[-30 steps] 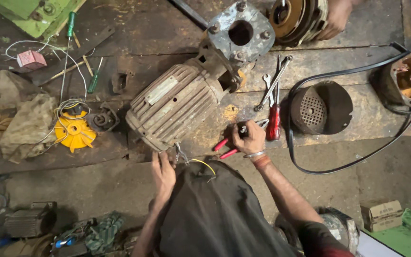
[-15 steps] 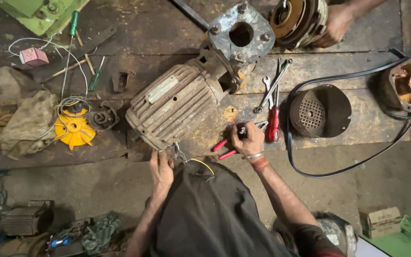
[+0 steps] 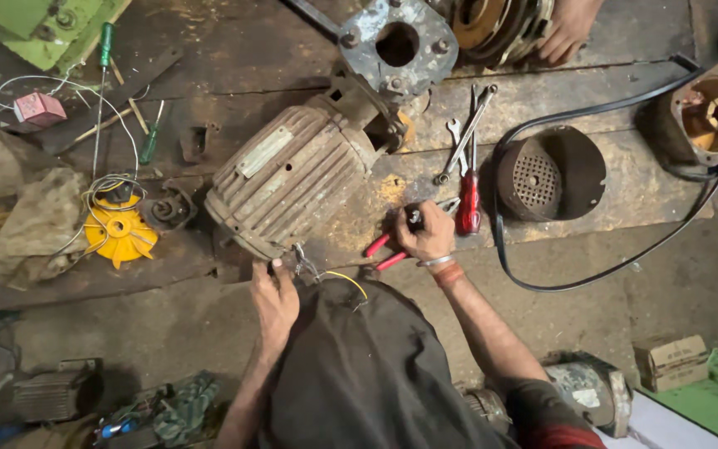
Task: The person works on an electric motor on a cluttered workbench, using pliers and a wrench to adjust components and wires. They lift the motor, place it on the floor, and later use a marker to label a metal part before returning it to the bench.
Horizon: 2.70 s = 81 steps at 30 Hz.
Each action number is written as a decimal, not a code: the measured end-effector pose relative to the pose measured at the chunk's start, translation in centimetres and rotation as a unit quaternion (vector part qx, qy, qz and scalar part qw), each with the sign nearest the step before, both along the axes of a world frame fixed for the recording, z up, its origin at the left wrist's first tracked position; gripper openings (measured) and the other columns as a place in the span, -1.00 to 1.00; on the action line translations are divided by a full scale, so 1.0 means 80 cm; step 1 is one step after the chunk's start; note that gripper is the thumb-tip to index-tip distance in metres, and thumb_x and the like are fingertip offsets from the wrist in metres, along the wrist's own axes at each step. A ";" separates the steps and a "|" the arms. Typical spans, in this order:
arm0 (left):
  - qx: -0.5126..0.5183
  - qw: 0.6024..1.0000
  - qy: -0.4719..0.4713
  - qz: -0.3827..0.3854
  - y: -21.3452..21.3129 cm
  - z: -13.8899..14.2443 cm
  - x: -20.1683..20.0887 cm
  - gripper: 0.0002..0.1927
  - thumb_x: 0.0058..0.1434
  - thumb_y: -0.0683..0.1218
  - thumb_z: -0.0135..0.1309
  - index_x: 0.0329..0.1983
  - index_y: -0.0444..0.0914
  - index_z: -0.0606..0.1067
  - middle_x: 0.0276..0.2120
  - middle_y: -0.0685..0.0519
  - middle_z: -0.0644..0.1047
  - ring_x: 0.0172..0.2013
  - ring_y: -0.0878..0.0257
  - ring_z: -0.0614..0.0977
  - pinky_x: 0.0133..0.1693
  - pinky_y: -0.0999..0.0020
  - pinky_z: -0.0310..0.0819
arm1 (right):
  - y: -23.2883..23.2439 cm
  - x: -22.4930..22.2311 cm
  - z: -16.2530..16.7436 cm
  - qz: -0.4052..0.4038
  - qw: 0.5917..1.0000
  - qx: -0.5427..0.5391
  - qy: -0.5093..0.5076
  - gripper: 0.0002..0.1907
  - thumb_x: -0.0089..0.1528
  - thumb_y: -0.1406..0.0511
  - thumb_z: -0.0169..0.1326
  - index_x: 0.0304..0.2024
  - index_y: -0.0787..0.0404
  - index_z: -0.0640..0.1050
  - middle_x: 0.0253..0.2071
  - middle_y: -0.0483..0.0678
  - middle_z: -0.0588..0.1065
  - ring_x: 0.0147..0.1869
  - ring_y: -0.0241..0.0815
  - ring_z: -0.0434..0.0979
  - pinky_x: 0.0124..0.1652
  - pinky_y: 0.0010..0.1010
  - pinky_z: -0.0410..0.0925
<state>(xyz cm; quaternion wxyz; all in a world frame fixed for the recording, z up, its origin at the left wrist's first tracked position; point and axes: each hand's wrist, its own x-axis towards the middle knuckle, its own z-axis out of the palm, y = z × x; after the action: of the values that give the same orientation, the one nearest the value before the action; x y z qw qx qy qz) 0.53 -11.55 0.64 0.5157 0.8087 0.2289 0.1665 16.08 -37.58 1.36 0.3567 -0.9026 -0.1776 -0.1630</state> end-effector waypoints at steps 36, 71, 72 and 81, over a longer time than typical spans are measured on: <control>0.093 0.991 -0.092 -0.001 -0.004 -0.008 0.009 -0.66 0.61 -0.09 -0.22 0.13 -0.48 0.41 -0.13 -0.28 0.53 -0.17 -0.15 0.61 -0.19 0.10 0.45 | 0.001 0.000 0.004 -0.009 1.000 0.014 0.002 -0.84 0.17 0.31 0.26 -0.39 0.21 0.52 -0.46 0.06 0.45 -0.41 0.09 0.49 -0.41 -0.21 0.35; -0.703 0.687 0.141 0.117 0.039 -0.053 0.013 -0.75 0.39 0.03 -0.14 -0.40 -0.12 0.30 -0.62 0.19 0.18 -0.60 0.33 0.25 -0.55 0.41 0.13 | 0.003 0.000 0.003 -0.002 1.000 0.009 0.014 -0.85 0.18 0.32 0.24 -0.38 0.21 0.52 -0.47 0.05 0.43 -0.45 0.06 0.46 -0.42 -0.22 0.33; -0.687 0.703 0.139 0.117 0.033 -0.047 0.013 -0.74 0.40 0.04 -0.15 -0.40 -0.13 0.30 -0.62 0.18 0.20 -0.59 0.31 0.28 -0.53 0.40 0.18 | 0.003 0.000 0.003 -0.001 1.000 0.009 0.012 -0.85 0.18 0.32 0.24 -0.38 0.21 0.52 -0.47 0.05 0.43 -0.44 0.05 0.46 -0.42 -0.23 0.33; -0.487 0.865 0.084 0.088 0.014 -0.046 0.007 -0.78 0.42 0.02 -0.13 -0.27 -0.19 0.33 -0.57 0.17 0.29 -0.57 0.32 0.36 -0.52 0.37 0.28 | 0.002 0.000 0.001 -0.004 1.000 0.008 0.008 -0.85 0.17 0.32 0.25 -0.37 0.21 0.52 -0.46 0.06 0.44 -0.42 0.08 0.47 -0.41 -0.20 0.33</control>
<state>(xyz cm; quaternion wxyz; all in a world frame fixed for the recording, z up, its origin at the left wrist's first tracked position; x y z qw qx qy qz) 1.11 -10.41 -3.05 0.8056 0.4424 0.3940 0.0100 16.05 -37.40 1.42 0.3643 -0.9018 -0.1699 -0.1585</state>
